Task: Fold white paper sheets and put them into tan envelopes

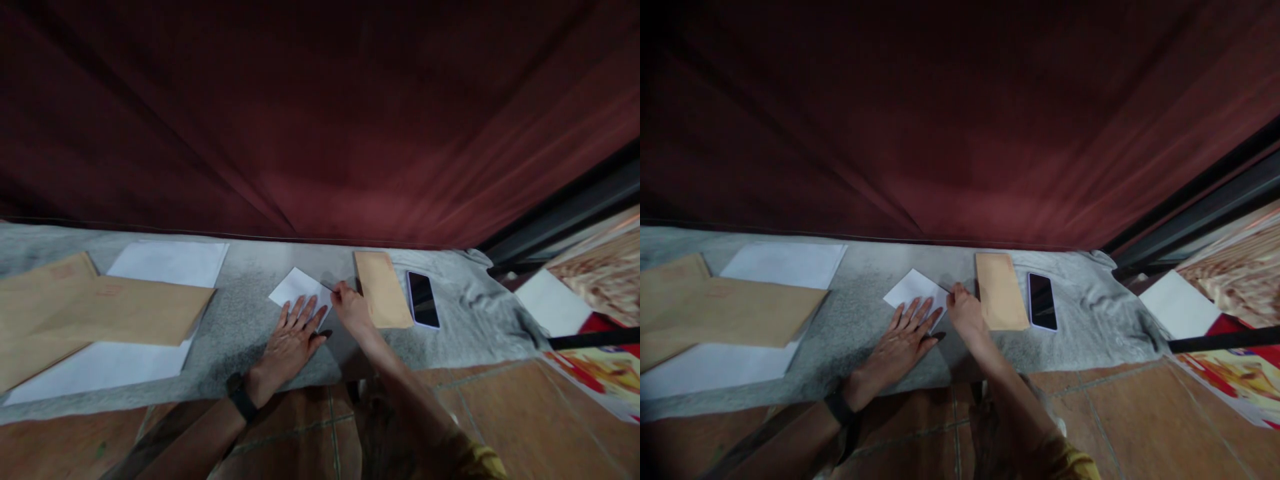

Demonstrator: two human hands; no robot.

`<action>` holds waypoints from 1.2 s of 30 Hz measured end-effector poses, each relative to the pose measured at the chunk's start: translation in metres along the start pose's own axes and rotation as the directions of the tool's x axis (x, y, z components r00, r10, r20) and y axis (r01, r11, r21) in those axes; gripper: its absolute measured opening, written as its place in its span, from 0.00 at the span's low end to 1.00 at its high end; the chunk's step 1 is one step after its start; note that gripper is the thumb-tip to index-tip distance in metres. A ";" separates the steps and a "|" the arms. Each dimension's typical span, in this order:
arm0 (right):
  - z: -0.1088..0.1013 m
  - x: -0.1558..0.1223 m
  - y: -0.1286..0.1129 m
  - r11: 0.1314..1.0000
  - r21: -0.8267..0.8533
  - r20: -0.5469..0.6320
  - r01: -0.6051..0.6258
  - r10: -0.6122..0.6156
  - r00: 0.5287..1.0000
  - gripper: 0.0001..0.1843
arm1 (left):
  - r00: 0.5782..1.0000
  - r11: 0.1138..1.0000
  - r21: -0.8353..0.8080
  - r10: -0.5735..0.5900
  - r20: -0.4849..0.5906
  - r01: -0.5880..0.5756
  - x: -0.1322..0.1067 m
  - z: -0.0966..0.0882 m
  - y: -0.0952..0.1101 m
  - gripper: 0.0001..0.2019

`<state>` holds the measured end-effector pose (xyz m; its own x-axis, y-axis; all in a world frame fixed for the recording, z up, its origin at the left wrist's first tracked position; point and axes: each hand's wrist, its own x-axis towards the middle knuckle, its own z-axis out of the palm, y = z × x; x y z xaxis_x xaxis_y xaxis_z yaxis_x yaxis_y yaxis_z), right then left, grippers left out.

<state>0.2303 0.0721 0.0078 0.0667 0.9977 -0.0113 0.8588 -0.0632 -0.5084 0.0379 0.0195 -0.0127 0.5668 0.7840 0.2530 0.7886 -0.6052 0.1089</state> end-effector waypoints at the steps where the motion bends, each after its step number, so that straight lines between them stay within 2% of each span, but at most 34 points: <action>1: 0.000 -0.002 -0.002 0.998 -0.038 -0.045 0.043 -0.045 0.998 0.11 | 1.000 1.000 -0.007 0.006 0.007 -0.006 0.000 -0.001 0.000 0.28; 4: 0.007 -0.006 -0.010 0.970 -0.006 -0.081 0.242 -0.242 0.967 0.15 | 0.999 0.999 -0.037 0.027 0.036 -0.026 0.000 -0.004 0.001 0.26; 7: 0.018 -0.008 -0.013 0.904 0.058 0.000 0.423 -0.423 0.906 0.19 | 0.997 0.997 -0.075 0.037 0.067 -0.032 -0.004 -0.004 0.004 0.24; 10: 0.028 -0.011 -0.012 0.870 -0.033 0.094 0.492 -0.488 0.868 0.23 | 0.997 0.995 -0.093 0.044 0.067 -0.038 -0.009 -0.001 0.007 0.27; 15: 0.031 -0.018 -0.008 0.858 -0.177 0.156 0.482 -0.459 0.875 0.28 | 0.998 0.995 -0.081 0.063 0.004 -0.063 -0.020 0.003 0.012 0.33; 19: 0.032 -0.021 -0.008 0.852 -0.226 0.136 0.472 -0.452 0.882 0.29 | 0.998 0.992 -0.106 0.059 -0.034 -0.063 -0.023 -0.004 0.013 0.27; 22: 0.035 -0.022 -0.009 0.844 -0.239 0.113 0.481 -0.467 0.877 0.28 | 0.999 0.988 -0.152 -0.019 -0.045 0.012 -0.018 -0.017 0.004 0.19; 26: 0.037 -0.024 -0.010 0.848 -0.224 0.081 0.481 -0.475 0.876 0.30 | 0.983 0.983 -0.117 -0.153 -0.103 0.140 -0.006 -0.027 -0.017 0.21; 30: 0.036 -0.025 -0.012 0.859 -0.194 0.066 0.474 -0.471 0.880 0.31 | 0.979 0.982 -0.040 -0.186 -0.087 0.183 -0.001 -0.014 -0.032 0.27; 36: 0.033 -0.028 -0.007 0.859 -0.203 0.077 0.469 -0.464 0.882 0.34 | 0.967 0.969 0.009 -0.247 -0.066 0.249 -0.001 0.007 -0.038 0.30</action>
<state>0.2056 0.0458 -0.0170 -0.3787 0.9116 0.1596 0.8725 0.4092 -0.2670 0.0088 0.0428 -0.0239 0.3370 0.8985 0.2812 0.9068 -0.3901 0.1597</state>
